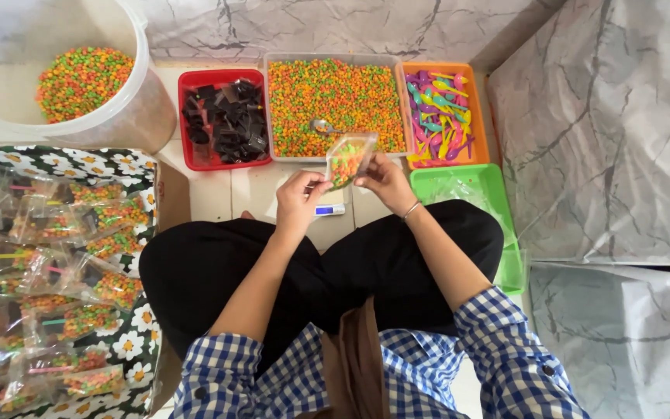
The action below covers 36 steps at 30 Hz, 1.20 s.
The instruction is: Filling small plastic bags with colorful food pellets, weighing them on a digital scale, and organizing them for packaging.
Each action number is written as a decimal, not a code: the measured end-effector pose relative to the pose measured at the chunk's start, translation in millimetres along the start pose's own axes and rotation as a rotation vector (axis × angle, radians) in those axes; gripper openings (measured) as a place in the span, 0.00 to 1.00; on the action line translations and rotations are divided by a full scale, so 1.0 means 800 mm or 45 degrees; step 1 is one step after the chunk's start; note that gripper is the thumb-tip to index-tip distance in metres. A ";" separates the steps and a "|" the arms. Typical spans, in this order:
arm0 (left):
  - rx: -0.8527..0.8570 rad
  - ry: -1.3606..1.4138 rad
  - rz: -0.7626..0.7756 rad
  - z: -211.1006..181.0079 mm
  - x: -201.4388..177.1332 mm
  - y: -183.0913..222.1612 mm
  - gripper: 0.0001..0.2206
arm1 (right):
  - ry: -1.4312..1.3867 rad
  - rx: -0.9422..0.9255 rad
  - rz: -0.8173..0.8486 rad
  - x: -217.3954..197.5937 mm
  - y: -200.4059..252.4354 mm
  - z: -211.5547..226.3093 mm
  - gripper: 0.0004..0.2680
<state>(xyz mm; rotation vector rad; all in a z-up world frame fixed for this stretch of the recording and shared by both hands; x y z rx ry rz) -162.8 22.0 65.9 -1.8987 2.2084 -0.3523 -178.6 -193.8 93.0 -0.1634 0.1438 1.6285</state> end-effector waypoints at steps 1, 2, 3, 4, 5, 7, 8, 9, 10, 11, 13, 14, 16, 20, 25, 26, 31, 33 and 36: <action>-0.001 -0.006 0.001 -0.005 -0.003 0.001 0.06 | -0.006 -0.001 0.000 -0.003 0.001 -0.009 0.12; 0.007 -0.003 -0.022 -0.010 -0.007 0.002 0.05 | 0.106 -0.029 -0.066 -0.007 0.003 -0.017 0.08; 0.016 -0.002 -0.047 -0.016 -0.011 0.002 0.05 | 0.217 -0.057 -0.131 -0.011 0.005 -0.025 0.06; 0.015 -0.009 -0.046 -0.017 -0.011 0.003 0.05 | 0.210 -0.059 -0.130 -0.011 0.004 -0.028 0.06; 0.036 -0.033 -0.042 -0.018 -0.012 0.004 0.06 | 0.222 -0.079 -0.191 -0.013 0.004 -0.031 0.05; 0.057 -0.062 -0.030 -0.022 -0.010 0.004 0.06 | 0.227 -0.098 -0.258 -0.011 0.006 -0.029 0.05; 0.063 -0.042 -0.031 -0.025 -0.009 0.005 0.07 | 0.263 -0.121 -0.278 -0.007 0.008 -0.022 0.05; 0.069 -0.020 -0.031 -0.027 -0.007 0.005 0.07 | 0.300 -0.143 -0.299 -0.005 0.009 -0.016 0.05; 0.069 -0.025 -0.023 -0.033 -0.005 0.008 0.07 | 0.294 -0.142 -0.306 0.000 0.011 -0.013 0.05; 0.065 -0.017 -0.024 -0.039 -0.003 0.010 0.07 | 0.294 -0.165 -0.316 0.005 0.013 -0.009 0.04; 0.062 -0.016 -0.017 -0.046 -0.002 0.014 0.08 | 0.287 -0.187 -0.333 0.011 0.016 -0.004 0.04; 0.061 -0.016 -0.030 -0.047 -0.003 0.016 0.08 | 0.319 -0.199 -0.331 0.012 0.017 -0.003 0.04; 0.060 -0.022 -0.033 -0.052 -0.008 0.021 0.09 | 0.344 -0.209 -0.337 0.010 0.021 0.003 0.04; 0.055 -0.022 -0.059 -0.057 -0.021 0.028 0.08 | 0.412 -0.208 -0.322 0.002 0.028 0.014 0.04; -0.046 -0.103 0.014 -0.070 -0.026 0.031 0.09 | 0.501 -0.251 -0.313 0.005 0.031 0.018 0.04; -0.226 -0.122 0.143 -0.089 -0.025 0.030 0.21 | 0.544 -0.273 -0.303 0.005 0.033 0.024 0.03; -0.283 -0.197 0.391 -0.177 -0.022 0.009 0.44 | 0.631 -0.309 -0.272 0.009 0.037 0.033 0.03; -0.068 -0.382 0.407 -0.182 -0.022 0.005 0.26 | 0.661 -0.333 -0.217 0.012 0.040 0.036 0.02; -0.112 -0.421 0.239 -0.131 -0.026 0.004 0.21 | 0.707 -0.381 -0.118 0.006 0.036 0.042 0.03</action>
Point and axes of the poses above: each hand's wrist, its own y-axis away from the middle knuckle, its own x-axis out of the palm, z = x × y, the point moved 2 cm from there along -y, towards the middle knuckle, and after that the axes turned 7 degrees about y, right-handed, at the moved point
